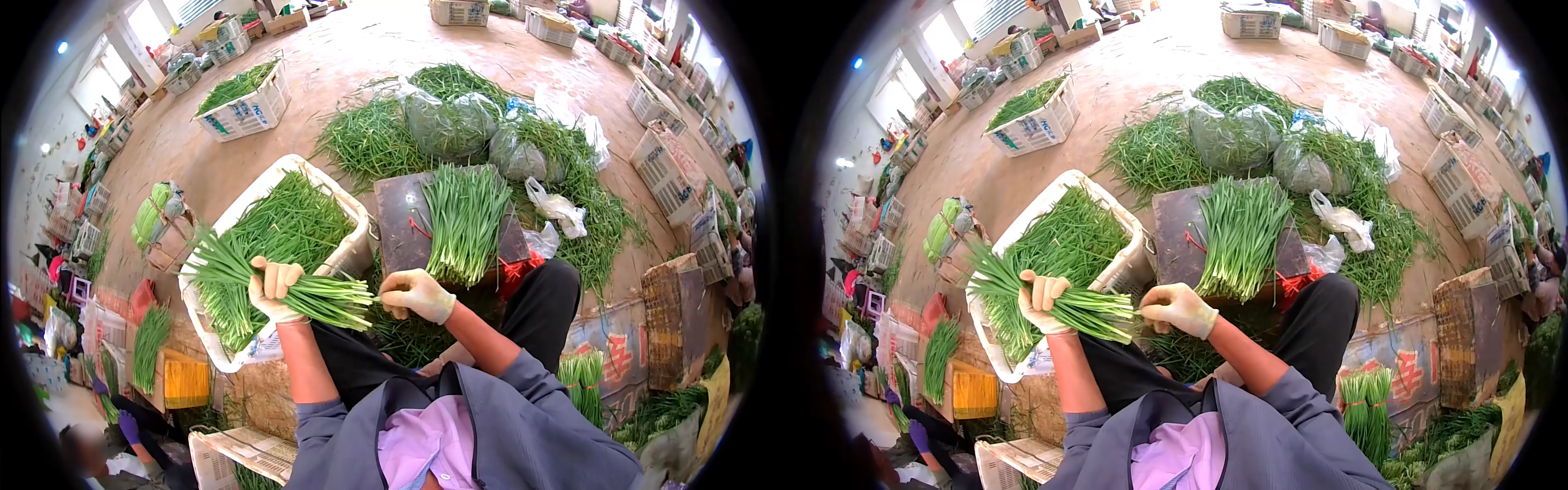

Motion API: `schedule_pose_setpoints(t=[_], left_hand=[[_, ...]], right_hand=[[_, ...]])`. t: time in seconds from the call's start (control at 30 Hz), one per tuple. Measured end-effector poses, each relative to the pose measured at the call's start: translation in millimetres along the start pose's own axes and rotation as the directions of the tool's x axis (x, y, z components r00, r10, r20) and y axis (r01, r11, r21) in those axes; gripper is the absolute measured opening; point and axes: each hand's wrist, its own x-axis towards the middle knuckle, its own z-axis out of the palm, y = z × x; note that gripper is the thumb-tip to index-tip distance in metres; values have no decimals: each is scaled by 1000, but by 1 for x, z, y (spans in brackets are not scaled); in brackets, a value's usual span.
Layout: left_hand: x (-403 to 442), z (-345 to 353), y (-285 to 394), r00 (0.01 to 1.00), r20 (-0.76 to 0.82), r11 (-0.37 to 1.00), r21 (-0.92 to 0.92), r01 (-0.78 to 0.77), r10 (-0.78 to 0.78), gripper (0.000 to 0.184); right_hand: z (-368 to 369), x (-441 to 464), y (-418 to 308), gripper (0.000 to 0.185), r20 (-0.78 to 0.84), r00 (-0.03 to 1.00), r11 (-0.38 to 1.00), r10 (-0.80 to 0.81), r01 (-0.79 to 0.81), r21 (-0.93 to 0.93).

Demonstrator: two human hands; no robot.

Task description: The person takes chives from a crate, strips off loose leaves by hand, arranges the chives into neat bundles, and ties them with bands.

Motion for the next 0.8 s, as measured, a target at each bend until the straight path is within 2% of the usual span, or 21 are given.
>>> schedule_pose_setpoints(t=[0.03, 0.1, 0.13, 0.17, 0.2, 0.23, 0.27, 0.3, 0.33, 0.37, 0.4, 0.43, 0.53, 0.6, 0.63, 0.67, 0.7, 0.73, 0.77, 0.8], left_hand=[[0, 1, 5, 1000, -5, 1000, -13, -26, 26, 26], [0, 2, 16, 998, -19, 999, -4, -52, 52, 26], [0, 2, 21, 999, -8, 998, -18, -53, 53, 26], [1, 3, 23, 999, 5, 998, -32, -53, 53, 26], [2, 5, 25, 999, 27, 998, -52, -34, 35, 28], [2, 4, 25, 998, 51, 999, -45, -19, 21, 29], [3, 4, 24, 998, 69, 998, -56, -9, 12, 29], [1, 5, 21, 997, 76, 998, -66, 5, 0, 30], [0, 5, 13, 998, 67, 995, -99, 2, 4, 31], [1, -3, 12, 992, 124, 994, -92, 51, -40, 37], [2, -10, 9, 988, 135, 992, -92, 90, -77, 38], [2, -12, 4, 983, 146, 988, -91, 128, -114, 38], [4, -7, -8, 983, 137, 989, -67, 130, -120, 38], [5, -4, 0, 984, 147, 992, -64, 110, -100, 37], [6, -4, 7, 982, 164, 992, -71, 107, -94, 37], [4, 0, 11, 987, 149, 992, -105, 76, -60, 37], [5, 0, 17, 987, 157, 991, -120, 65, -46, 39], [3, 3, 19, 988, 149, 991, -124, 51, -33, 38], [6, 5, 21, 989, 148, 990, -131, 45, -25, 38], [3, 7, 20, 988, 151, 990, -132, 45, -25, 39]], right_hand=[[-6, -5, 6, 19, -38, 999, 999, -3, 5, 51], [-35, -6, 45, 20, 51, 991, 992, 122, -121, -28], [-52, -2, 85, 23, 86, 982, 881, 168, -110, -460], [-61, -1, 115, 26, 95, 971, 596, 219, -56, -801], [-59, -7, 112, 29, 98, 867, 310, 489, -68, -948], [-56, -11, 110, 33, 5, 705, -1, 709, 8, -1000], [-55, -3, 127, 35, 69, 879, 165, 473, -11, -986], [-42, 0, 116, 34, 91, 995, 510, 41, 57, -858], [-25, 7, 84, 36, 2, 1000, 792, -20, 17, -610], [-8, 13, 49, 37, -38, 999, 934, 18, -31, -355], [6, 25, 34, 38, -40, 995, 988, -91, 85, -128], [17, 36, 22, 36, -23, 984, 972, -178, 172, -158], [34, 42, -9, 28, 50, 992, 956, -113, 122, -266], [25, 40, 0, 30, -133, 949, 855, -287, 191, -482], [11, 42, 25, 27, -186, 960, 894, -209, 111, -433], [-7, 37, 45, 27, -133, 964, 694, -229, 65, -717], [-25, 36, 68, 28, -66, 996, 379, 55, -82, -922], [-40, 22, 79, 30, 41, 969, 227, 245, -17, -974], [-49, 16, 83, 32, 106, 896, 84, 432, 77, -993], [-37, 11, 69, 34, 86, 982, 372, 166, 19, -928]])
